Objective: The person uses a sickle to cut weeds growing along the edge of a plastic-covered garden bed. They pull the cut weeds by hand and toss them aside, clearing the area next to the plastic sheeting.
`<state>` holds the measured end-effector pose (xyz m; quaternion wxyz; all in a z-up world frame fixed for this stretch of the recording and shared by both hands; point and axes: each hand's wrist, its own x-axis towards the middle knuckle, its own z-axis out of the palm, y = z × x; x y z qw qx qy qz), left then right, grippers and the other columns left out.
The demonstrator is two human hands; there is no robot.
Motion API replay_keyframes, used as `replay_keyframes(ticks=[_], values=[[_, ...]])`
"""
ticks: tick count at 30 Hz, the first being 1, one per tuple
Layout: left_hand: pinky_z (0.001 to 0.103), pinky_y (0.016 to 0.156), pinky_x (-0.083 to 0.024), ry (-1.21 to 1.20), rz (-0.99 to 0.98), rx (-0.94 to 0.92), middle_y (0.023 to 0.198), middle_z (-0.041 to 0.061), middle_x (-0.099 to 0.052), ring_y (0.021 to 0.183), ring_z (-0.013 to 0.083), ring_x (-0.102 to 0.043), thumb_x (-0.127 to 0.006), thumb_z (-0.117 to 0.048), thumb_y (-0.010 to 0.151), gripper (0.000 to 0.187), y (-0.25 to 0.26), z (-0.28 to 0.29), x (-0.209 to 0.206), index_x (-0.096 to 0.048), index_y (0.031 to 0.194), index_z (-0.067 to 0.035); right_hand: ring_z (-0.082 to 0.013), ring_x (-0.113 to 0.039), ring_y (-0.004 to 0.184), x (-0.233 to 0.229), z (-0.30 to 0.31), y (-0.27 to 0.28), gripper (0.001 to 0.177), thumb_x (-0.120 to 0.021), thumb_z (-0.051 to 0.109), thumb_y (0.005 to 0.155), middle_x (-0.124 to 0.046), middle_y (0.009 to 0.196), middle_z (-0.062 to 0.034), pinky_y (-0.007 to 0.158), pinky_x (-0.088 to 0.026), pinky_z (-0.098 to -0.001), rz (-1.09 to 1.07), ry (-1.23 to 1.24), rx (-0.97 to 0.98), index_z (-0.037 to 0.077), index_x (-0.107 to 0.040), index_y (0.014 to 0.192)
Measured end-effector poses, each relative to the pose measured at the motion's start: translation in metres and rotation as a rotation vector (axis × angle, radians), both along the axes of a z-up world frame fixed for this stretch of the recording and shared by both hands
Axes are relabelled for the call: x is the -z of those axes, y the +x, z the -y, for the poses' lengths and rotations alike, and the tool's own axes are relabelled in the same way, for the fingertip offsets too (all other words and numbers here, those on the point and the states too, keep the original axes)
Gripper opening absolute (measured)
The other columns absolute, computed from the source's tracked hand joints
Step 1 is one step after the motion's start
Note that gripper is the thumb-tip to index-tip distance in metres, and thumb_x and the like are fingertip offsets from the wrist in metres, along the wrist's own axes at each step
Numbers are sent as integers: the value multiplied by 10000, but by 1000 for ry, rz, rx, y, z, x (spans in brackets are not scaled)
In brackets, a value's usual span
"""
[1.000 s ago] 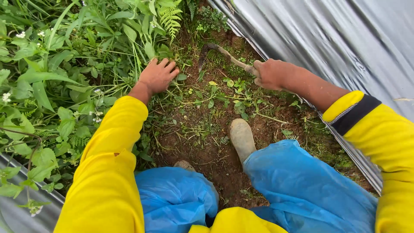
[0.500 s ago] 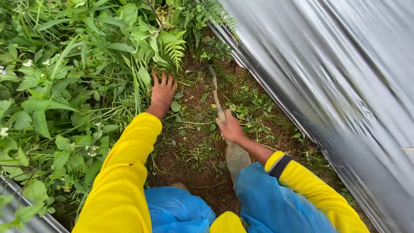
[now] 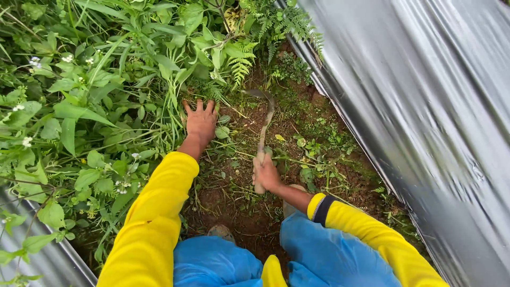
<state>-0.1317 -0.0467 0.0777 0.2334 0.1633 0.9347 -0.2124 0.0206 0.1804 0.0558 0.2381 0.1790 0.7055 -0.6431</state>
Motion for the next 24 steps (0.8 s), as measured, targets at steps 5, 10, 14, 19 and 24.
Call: replay_keyframes(ticks=[5, 10, 14, 19, 24], values=[[825, 1121, -243, 92, -13, -44, 1631, 69, -354, 1490, 391, -347, -657, -230, 976, 693, 14, 8, 0, -395, 1617, -232, -157, -644, 586, 24, -1, 46, 203, -452, 194, 1112, -600, 788, -74, 497, -651, -325, 116, -93, -221, 23, -422, 1219], [813, 1107, -267, 100, -38, -50, 1607, 67, -387, 1480, 382, -354, -656, -228, 977, 696, 25, 15, 6, -385, 1618, -240, -166, -647, 544, 10, 1, 4, 181, -417, 226, 1123, -604, 733, -63, 468, -636, -316, -6, -92, -7, 53, -457, 1086], [793, 1106, -291, 82, -30, -38, 1611, 54, -384, 1488, 369, -353, -624, -237, 998, 644, 29, 14, -3, -406, 1604, -247, -134, -614, 533, -6, 16, -16, 190, -391, 216, 1114, -579, 704, -33, 467, -609, -301, -43, -91, 27, 46, -440, 1043], [785, 1111, -289, 76, -34, -29, 1602, 38, -397, 1484, 359, -353, -612, -236, 1008, 576, 30, 16, -10, -476, 1565, -283, -166, -640, 522, 20, 28, 44, 234, -478, 242, 1096, -589, 713, -73, 418, -622, -338, 145, -172, -301, 17, -417, 1110], [792, 1112, -270, 82, -38, -27, 1605, 40, -397, 1487, 352, -358, -597, -254, 1019, 557, 38, 22, -10, -476, 1560, -314, -154, -617, 538, 8, 21, 26, 159, -416, 196, 1110, -563, 750, -54, 440, -633, -320, 97, -153, -97, 39, -417, 1135]])
